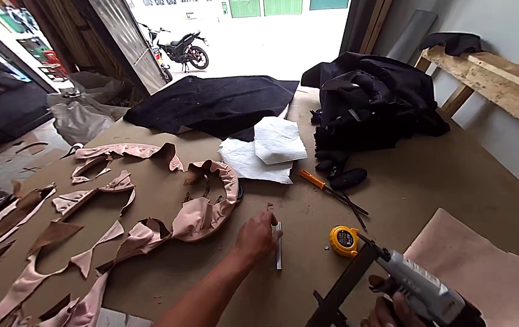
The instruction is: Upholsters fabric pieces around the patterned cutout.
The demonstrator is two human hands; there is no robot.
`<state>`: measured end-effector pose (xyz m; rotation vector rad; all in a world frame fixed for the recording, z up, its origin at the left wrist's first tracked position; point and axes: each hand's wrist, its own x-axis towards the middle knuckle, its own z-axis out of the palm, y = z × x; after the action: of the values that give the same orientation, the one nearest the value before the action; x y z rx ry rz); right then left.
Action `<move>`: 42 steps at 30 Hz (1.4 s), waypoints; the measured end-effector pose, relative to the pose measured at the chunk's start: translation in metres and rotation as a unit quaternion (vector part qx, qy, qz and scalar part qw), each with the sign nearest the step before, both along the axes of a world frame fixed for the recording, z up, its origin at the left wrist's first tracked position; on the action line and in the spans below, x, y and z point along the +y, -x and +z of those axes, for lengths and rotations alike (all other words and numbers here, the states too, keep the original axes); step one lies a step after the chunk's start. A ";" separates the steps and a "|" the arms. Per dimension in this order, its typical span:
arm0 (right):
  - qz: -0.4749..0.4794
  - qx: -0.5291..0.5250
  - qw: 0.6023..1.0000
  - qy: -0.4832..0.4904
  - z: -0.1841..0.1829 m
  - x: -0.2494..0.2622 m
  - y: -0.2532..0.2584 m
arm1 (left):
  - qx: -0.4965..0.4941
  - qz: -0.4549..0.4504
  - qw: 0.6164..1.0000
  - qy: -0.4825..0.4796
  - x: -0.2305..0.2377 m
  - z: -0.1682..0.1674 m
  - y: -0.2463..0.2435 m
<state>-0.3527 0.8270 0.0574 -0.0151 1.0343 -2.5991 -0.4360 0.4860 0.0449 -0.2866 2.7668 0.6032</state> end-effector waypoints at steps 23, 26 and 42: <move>0.065 -0.080 0.994 0.025 -0.020 -0.010 0.049 | 0.073 0.044 0.989 -0.121 -0.043 0.069 -0.063; 0.061 -0.084 0.994 0.027 -0.023 -0.011 0.046 | 0.151 -0.005 0.985 -0.079 -0.039 0.086 -0.057; 0.043 -0.050 0.998 0.008 -0.019 -0.011 0.027 | 0.306 -0.057 0.942 -0.127 -0.043 0.020 -0.035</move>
<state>-0.3799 0.8156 0.0386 0.0635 0.9575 -2.5035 -0.4009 0.4435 0.0654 0.1513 3.1937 1.1722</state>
